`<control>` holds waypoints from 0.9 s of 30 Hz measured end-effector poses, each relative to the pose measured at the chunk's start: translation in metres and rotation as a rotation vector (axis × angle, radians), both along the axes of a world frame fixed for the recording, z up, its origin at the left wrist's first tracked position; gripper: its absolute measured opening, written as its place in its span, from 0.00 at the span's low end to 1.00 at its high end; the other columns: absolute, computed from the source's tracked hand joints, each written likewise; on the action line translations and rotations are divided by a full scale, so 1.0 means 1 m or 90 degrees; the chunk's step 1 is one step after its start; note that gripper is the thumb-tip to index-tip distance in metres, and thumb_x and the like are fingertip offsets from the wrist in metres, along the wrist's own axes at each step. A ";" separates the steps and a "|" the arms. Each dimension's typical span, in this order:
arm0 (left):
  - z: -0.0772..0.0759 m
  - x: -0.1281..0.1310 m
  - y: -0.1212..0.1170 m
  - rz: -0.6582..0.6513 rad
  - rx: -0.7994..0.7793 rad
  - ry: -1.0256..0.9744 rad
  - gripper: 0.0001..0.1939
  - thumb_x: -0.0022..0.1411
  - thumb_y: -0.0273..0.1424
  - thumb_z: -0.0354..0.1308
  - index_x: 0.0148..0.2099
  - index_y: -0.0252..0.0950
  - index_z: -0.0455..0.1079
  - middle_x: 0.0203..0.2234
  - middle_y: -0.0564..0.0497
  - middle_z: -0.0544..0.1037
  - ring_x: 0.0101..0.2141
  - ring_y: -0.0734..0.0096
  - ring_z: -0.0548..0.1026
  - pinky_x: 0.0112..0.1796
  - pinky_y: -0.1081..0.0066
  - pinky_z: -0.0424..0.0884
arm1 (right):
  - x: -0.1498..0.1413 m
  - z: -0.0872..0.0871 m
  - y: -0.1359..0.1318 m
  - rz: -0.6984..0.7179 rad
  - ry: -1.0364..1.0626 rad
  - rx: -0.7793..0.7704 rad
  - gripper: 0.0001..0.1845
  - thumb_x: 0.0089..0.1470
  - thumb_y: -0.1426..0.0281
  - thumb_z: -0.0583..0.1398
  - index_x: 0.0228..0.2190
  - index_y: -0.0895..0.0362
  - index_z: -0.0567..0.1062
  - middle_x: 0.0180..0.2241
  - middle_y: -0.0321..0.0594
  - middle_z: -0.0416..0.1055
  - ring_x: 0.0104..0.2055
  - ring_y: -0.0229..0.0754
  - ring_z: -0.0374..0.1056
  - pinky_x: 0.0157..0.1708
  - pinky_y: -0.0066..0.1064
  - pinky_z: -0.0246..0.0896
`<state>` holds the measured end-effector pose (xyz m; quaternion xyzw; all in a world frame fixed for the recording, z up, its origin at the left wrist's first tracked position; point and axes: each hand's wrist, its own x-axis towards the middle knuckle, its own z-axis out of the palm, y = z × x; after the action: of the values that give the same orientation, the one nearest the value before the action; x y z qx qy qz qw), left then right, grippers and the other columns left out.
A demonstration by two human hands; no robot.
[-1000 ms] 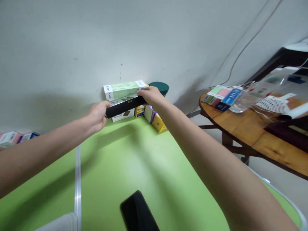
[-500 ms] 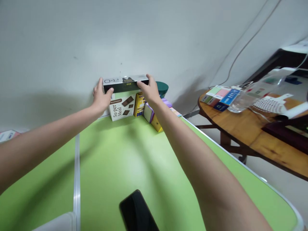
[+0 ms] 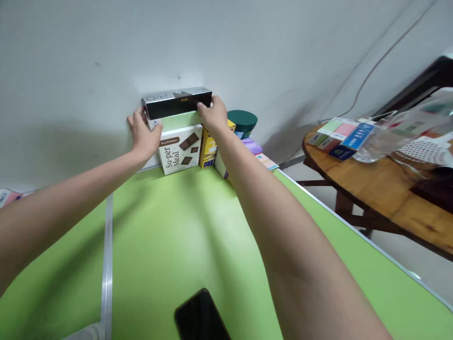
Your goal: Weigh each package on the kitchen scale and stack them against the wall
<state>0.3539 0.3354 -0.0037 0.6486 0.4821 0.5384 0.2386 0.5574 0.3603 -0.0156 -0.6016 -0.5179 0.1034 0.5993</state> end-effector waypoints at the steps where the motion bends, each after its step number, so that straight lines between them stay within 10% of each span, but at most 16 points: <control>1: -0.002 0.000 0.003 0.001 0.009 -0.004 0.24 0.55 0.22 0.58 0.52 0.39 0.58 0.53 0.45 0.59 0.57 0.62 0.59 0.57 0.63 0.55 | 0.001 -0.003 0.004 -0.008 -0.008 0.003 0.12 0.49 0.66 0.59 0.36 0.59 0.70 0.37 0.41 0.70 0.48 0.48 0.67 0.47 0.46 0.63; 9: 0.001 0.000 0.022 0.043 -0.011 -0.009 0.14 0.57 0.26 0.57 0.45 0.38 0.59 0.48 0.45 0.63 0.53 0.63 0.63 0.53 0.63 0.59 | 0.003 -0.007 0.008 -0.055 -0.039 -0.038 0.14 0.49 0.63 0.59 0.36 0.59 0.69 0.36 0.43 0.67 0.48 0.52 0.65 0.48 0.53 0.58; 14: 0.011 -0.028 -0.017 0.001 -0.034 0.093 0.15 0.56 0.26 0.56 0.46 0.37 0.60 0.49 0.43 0.62 0.54 0.60 0.61 0.54 0.60 0.58 | -0.035 0.009 -0.051 -0.135 -0.108 -0.019 0.16 0.48 0.70 0.58 0.41 0.59 0.67 0.43 0.48 0.64 0.51 0.52 0.60 0.52 0.50 0.53; 17: 0.005 -0.063 -0.065 -0.142 -0.065 0.216 0.14 0.55 0.25 0.53 0.46 0.37 0.62 0.47 0.44 0.63 0.53 0.60 0.62 0.52 0.58 0.60 | -0.080 0.009 -0.113 0.007 -0.155 -0.045 0.12 0.48 0.73 0.55 0.39 0.57 0.68 0.40 0.45 0.67 0.45 0.48 0.64 0.48 0.45 0.58; 21: -0.016 -0.122 -0.140 -0.344 -0.167 0.293 0.11 0.57 0.28 0.49 0.43 0.36 0.66 0.43 0.46 0.69 0.45 0.63 0.69 0.45 0.62 0.66 | -0.153 0.001 -0.195 0.476 -0.155 -0.286 0.08 0.52 0.71 0.53 0.32 0.58 0.72 0.31 0.40 0.72 0.35 0.43 0.68 0.39 0.36 0.64; 27: -0.042 -0.227 -0.213 -0.356 -0.339 0.279 0.09 0.52 0.26 0.48 0.35 0.35 0.67 0.29 0.52 0.74 0.30 0.71 0.70 0.31 0.72 0.66 | -0.259 -0.005 -0.251 0.748 -0.234 -0.405 0.14 0.54 0.75 0.52 0.40 0.55 0.72 0.33 0.38 0.73 0.33 0.42 0.68 0.34 0.33 0.63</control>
<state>0.1272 0.1228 -0.0461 0.7689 0.4488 0.1603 0.4262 0.2981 0.1094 -0.0210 -0.3757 -0.7954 0.4542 0.1410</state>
